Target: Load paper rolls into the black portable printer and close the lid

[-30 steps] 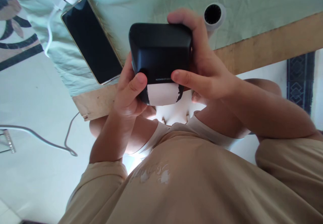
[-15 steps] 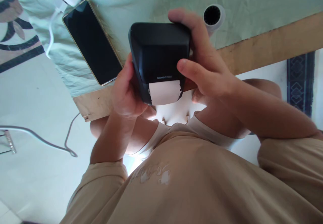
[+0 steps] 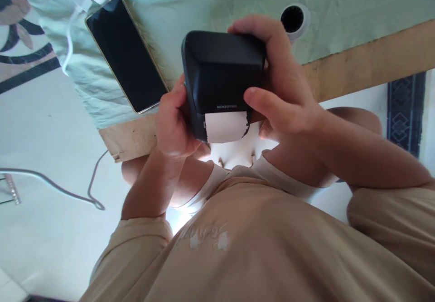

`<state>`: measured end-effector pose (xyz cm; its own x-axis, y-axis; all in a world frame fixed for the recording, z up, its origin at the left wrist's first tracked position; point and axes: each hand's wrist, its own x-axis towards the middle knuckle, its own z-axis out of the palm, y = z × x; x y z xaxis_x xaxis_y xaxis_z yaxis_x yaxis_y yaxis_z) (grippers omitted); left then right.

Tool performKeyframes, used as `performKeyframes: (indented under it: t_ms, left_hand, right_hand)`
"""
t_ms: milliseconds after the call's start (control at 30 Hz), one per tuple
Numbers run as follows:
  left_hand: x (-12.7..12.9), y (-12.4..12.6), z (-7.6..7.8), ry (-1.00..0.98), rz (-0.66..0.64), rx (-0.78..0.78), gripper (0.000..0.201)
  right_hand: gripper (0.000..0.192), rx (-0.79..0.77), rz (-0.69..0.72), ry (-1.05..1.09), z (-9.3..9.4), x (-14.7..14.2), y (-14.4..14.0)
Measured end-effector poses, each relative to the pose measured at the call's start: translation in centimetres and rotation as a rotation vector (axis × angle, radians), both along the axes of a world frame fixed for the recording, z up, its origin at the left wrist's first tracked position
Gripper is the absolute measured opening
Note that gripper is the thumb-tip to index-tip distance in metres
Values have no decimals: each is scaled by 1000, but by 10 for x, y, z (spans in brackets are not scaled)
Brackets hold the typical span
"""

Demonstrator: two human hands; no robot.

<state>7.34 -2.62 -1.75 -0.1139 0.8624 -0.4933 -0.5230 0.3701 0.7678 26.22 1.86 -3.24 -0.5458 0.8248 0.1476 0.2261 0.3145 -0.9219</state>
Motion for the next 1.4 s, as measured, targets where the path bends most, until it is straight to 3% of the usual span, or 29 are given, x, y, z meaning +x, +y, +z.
performKeyframes:
  t_ms: [67,200,300,533,667,767,867,967,1000,1067,1133,1267,1400]
  left_hand:
    - [1,0,1,0,33,36,33]
    - [1,-2,-2,20,38,99,30]
    - [-1,-2,-2,61,14,19,18]
    - [-5,0,-2,19,-5,42,25]
    - [-7,-3,-10,-73,-50,118,23]
    - [-9,-3,-17,-82,-58,175,36]
    - [-12,-3,-22,-55,-124,204,45]
    - [-15,-3,-21,-29,-174,199,45]
    - [-15,-4,-21,-20,-169,195,43]
    - [-15,-4,-19,-9,-144,180,41]
    - [-15,-4,-18,-5,-127,166,40]
    - [-11,-4,-19,-22,-130,179,39]
    - [-9,-4,-22,-58,-113,186,39]
  right_hand:
    - [74,21,11,88,1,0,2]
    - [70,68,58,56,3,2,5]
    - [75,86,101,85,0,4,6]
    - [90,209,108,-9,-4,10,14]
    - [81,457,-54,-195,13,15,12]
    - [81,503,-191,-241,31,17,8]
    - [67,337,-368,-214,47,12,6]
    - [37,-83,-379,-9,52,3,8]
    - [31,-107,-399,74,51,0,9]
    - [30,-6,-452,106,46,-4,10]
    - [33,208,-511,0,40,-4,10]
    - [27,395,-292,-333,31,0,8]
    - [34,429,-123,-595,37,-5,7]
